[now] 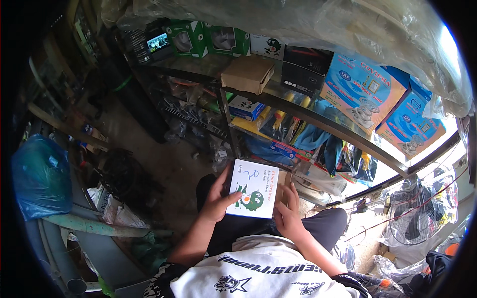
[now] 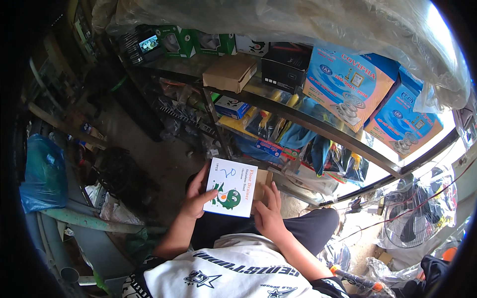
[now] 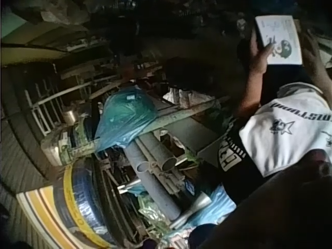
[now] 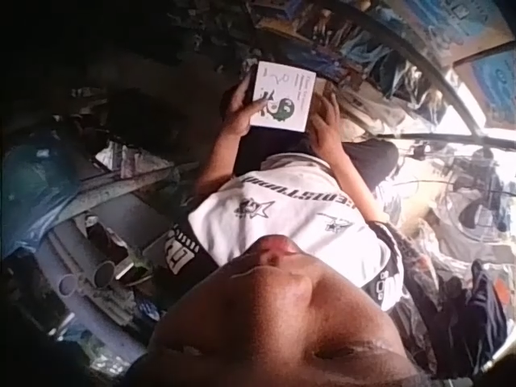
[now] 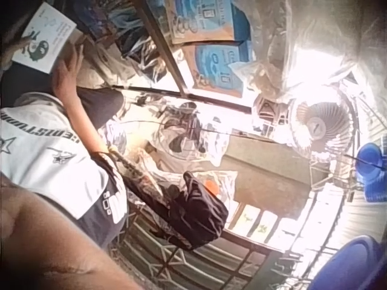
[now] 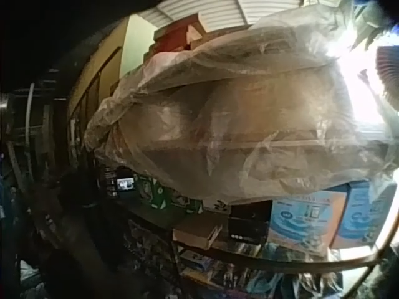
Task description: Unboxing, cleaning, and inspecting a stainless steel floor drain.
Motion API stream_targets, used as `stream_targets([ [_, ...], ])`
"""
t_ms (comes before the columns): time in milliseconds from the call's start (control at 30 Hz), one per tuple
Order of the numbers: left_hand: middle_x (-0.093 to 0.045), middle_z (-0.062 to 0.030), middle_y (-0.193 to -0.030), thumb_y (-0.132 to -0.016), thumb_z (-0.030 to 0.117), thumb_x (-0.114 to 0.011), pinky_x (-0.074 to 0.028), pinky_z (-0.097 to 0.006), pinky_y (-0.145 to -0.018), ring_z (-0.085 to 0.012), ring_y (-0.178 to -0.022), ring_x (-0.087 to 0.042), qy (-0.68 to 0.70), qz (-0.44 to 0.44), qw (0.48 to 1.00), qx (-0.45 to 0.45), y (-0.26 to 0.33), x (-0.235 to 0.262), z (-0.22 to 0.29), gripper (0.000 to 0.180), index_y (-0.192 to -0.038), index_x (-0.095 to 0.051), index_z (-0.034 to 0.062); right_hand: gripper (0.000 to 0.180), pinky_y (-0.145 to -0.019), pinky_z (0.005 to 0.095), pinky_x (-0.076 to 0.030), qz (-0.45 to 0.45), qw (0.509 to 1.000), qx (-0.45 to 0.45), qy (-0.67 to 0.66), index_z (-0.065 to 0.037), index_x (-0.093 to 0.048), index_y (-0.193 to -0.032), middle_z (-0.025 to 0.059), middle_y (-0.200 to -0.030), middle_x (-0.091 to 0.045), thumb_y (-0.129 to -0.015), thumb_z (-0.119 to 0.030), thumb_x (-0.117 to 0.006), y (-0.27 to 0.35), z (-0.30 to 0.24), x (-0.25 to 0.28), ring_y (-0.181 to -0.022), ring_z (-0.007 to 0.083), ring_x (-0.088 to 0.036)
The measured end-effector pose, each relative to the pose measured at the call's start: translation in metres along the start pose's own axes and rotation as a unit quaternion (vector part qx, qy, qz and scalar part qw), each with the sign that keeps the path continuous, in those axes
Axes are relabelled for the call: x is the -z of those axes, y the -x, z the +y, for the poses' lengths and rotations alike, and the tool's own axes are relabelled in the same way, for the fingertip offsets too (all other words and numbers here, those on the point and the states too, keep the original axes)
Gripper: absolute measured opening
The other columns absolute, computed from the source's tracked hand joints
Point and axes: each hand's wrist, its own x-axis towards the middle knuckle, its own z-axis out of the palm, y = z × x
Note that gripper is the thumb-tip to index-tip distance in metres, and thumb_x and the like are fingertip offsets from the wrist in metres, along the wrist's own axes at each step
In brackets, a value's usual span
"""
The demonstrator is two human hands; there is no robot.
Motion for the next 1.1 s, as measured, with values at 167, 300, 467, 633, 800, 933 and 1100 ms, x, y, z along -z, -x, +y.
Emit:
stream_targets([
  [167, -0.043, -0.0150, -0.144, -0.081, 0.002, -0.068, -0.034, -0.035, -0.109, -0.0209, -0.131, -0.044, 0.035, 0.014, 0.999, 0.012, -0.003, 0.003, 0.005, 0.084, -0.151, -0.021, -0.0032, 0.017, -0.117, 0.0562, -0.007, -0.098, 0.988, 0.022, -0.120, -0.007, -0.066, -0.089, 0.0145, -0.135, -0.053, -0.075, -0.002, -0.059, -0.010, 0.009, 0.014, -0.144, 0.0478, -0.014],
  [300, -0.045, -0.0162, -0.143, -0.081, 0.002, -0.067, -0.035, -0.036, -0.109, -0.0221, -0.130, -0.046, 0.019, 0.019, 1.000, 0.012, -0.009, 0.000, 0.015, 0.083, -0.151, -0.023, -0.0035, 0.013, -0.116, 0.0580, -0.003, -0.121, 0.966, 0.010, -0.227, -0.008, -0.072, -0.079, 0.0096, -0.129, -0.059, -0.076, -0.005, -0.060, -0.013, 0.021, 0.019, -0.147, 0.0421, -0.009],
  [467, -0.046, -0.0181, -0.142, -0.079, 0.001, -0.067, -0.035, -0.036, -0.109, -0.0229, -0.129, -0.047, -0.009, 0.007, 1.000, -0.012, -0.016, -0.006, 0.035, 0.082, -0.149, -0.024, -0.0056, 0.026, -0.110, 0.0664, 0.009, -0.111, 0.946, 0.029, -0.303, -0.016, -0.077, -0.091, 0.0071, -0.142, -0.050, -0.076, -0.007, -0.057, -0.015, 0.022, 0.012, -0.147, 0.0454, -0.001],
  [633, -0.048, -0.0170, -0.139, -0.082, 0.000, -0.067, -0.037, -0.033, -0.105, -0.0181, -0.124, -0.049, -0.128, -0.031, 0.990, -0.056, -0.023, -0.021, 0.052, 0.082, -0.151, -0.022, -0.0050, 0.027, -0.117, 0.0519, -0.015, -0.094, 0.939, -0.025, -0.330, -0.007, -0.070, -0.113, 0.0111, -0.134, -0.057, -0.088, -0.001, -0.060, -0.019, 0.016, -0.001, -0.143, 0.0312, -0.030],
  [800, -0.053, -0.0142, -0.133, -0.083, -0.002, -0.068, -0.041, -0.028, -0.100, -0.0127, -0.116, -0.052, -0.175, -0.069, 0.981, -0.035, -0.024, -0.040, 0.054, 0.082, -0.152, -0.022, -0.0024, 0.042, -0.090, 0.0288, -0.051, 0.035, 0.690, -0.246, -0.680, 0.000, -0.051, -0.134, 0.0101, -0.129, -0.059, -0.094, -0.003, -0.060, -0.018, 0.004, -0.019, -0.113, 0.0171, -0.059],
  [933, -0.053, -0.0139, -0.133, -0.083, -0.001, -0.068, -0.041, -0.027, -0.100, -0.0125, -0.115, -0.052, -0.205, -0.086, 0.974, -0.032, -0.027, -0.045, 0.054, 0.081, -0.151, -0.023, -0.0016, 0.039, -0.088, 0.0275, -0.051, 0.069, 0.704, -0.273, -0.652, 0.003, -0.054, -0.129, 0.0103, -0.117, -0.065, -0.092, -0.003, -0.063, -0.018, 0.005, -0.021, -0.103, 0.0159, -0.063],
  [1100, -0.052, -0.0161, -0.135, -0.082, 0.002, -0.069, -0.041, -0.029, -0.100, -0.0153, -0.116, -0.053, -0.214, -0.096, 0.972, -0.012, -0.026, -0.054, 0.054, 0.083, -0.151, -0.025, -0.0006, 0.030, -0.084, 0.0262, -0.051, 0.056, 0.724, -0.321, -0.608, 0.006, -0.060, -0.117, 0.0120, -0.104, -0.070, -0.090, -0.004, -0.066, -0.013, 0.015, -0.028, -0.092, 0.0136, -0.066],
])
